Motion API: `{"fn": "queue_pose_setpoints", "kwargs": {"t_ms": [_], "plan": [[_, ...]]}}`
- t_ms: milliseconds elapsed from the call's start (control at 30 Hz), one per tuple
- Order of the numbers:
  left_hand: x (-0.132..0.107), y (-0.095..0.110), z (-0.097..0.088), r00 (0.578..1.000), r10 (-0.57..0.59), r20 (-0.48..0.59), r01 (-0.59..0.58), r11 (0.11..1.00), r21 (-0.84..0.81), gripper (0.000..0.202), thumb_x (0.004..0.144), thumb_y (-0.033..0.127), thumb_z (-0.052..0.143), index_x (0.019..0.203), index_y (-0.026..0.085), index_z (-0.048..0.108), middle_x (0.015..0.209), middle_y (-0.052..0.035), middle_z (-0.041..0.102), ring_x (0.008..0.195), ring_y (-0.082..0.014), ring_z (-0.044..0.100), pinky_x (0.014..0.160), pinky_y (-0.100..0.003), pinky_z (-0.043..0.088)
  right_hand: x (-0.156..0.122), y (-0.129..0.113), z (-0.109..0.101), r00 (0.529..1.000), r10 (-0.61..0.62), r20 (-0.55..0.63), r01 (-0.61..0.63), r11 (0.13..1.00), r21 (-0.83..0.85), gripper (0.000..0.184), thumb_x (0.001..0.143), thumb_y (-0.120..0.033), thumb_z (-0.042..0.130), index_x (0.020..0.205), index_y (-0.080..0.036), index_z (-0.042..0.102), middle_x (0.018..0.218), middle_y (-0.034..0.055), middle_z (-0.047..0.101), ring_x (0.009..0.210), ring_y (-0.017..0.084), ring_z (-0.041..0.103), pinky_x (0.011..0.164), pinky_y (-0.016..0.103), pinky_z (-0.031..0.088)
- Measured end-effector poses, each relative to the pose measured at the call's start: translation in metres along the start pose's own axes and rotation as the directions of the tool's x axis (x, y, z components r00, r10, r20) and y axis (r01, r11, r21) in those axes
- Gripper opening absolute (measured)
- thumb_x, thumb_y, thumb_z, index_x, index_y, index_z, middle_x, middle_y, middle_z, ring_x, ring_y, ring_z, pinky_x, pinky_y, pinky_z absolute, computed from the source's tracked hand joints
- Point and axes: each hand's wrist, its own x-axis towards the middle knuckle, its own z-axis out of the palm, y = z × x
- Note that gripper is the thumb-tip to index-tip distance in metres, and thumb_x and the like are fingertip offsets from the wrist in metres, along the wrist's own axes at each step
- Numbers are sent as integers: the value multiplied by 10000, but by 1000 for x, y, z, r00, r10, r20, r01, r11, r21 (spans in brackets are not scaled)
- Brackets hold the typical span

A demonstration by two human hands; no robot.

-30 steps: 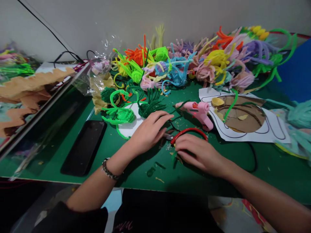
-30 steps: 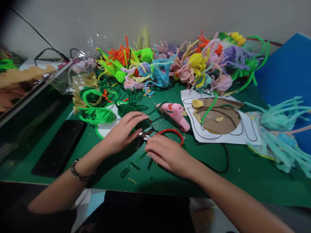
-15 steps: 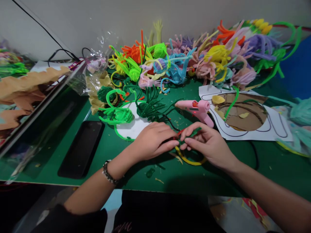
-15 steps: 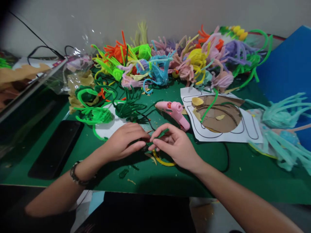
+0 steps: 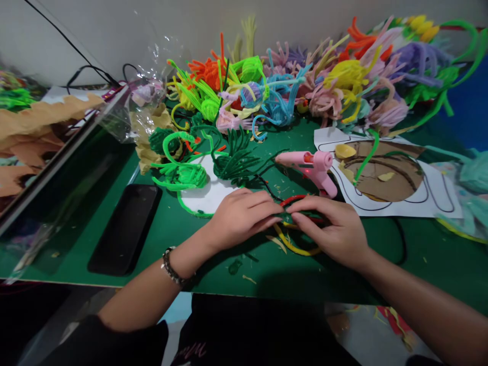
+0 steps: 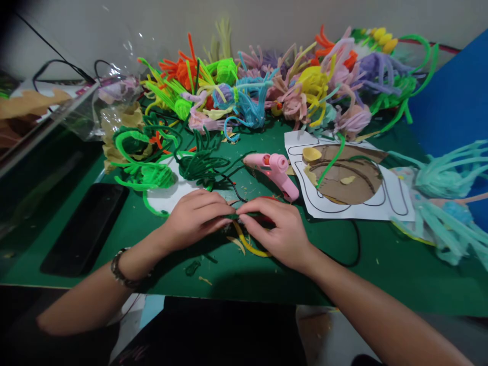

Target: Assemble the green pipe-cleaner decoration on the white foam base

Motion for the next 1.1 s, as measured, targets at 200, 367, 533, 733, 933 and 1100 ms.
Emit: {"fn": "queue_pose_setpoints", "kwargs": {"t_ms": [200,367,533,733,933,1100], "plan": [[0,-2,-3,993,34,-110,-29,999,39,164,833,281,463,850,188,597,703,7,637,598,-79,548,560,-197,395,1,1,0,996,23,82,-29,997,75,99,762,-206,492,727,-192,583,599,-15,608,485,77,527,478,191,416],[1,-3,-3,994,65,-93,-61,997,50,178,839,277,449,816,183,599,628,19,616,549,-68,525,533,-189,377,0,4,2,943,164,291,-244,934,263,101,768,-237,477,748,-170,550,480,-55,482,414,58,451,406,166,371],[0,-3,-1,992,101,-73,-94,991,92,182,835,268,447,756,178,584,572,32,589,502,-69,500,523,-199,364,0,2,3,887,192,421,-343,883,320,129,784,-264,463,705,-170,506,458,-69,431,396,45,402,373,148,323],[1,2,-4,996,69,51,-60,987,-150,248,823,232,430,608,164,534,505,41,518,488,-68,461,525,-198,344,-1,4,4,957,-99,272,62,988,143,161,766,-174,492,605,-162,489,452,-73,420,402,25,363,389,128,285],[7,9,-9,920,-160,359,361,704,-612,235,786,170,431,564,142,503,470,47,459,464,-47,418,494,-156,337,-3,9,3,885,-390,254,427,898,-109,253,832,-185,415,593,-163,497,487,-34,480,476,56,419,485,167,322],[10,11,-7,678,-153,719,730,32,-683,263,772,199,375,528,149,457,355,70,391,307,-42,340,359,-157,290,-4,10,2,766,-621,167,631,676,-380,174,801,-104,447,665,-156,542,441,-41,442,446,83,339,467,235,263]]}}
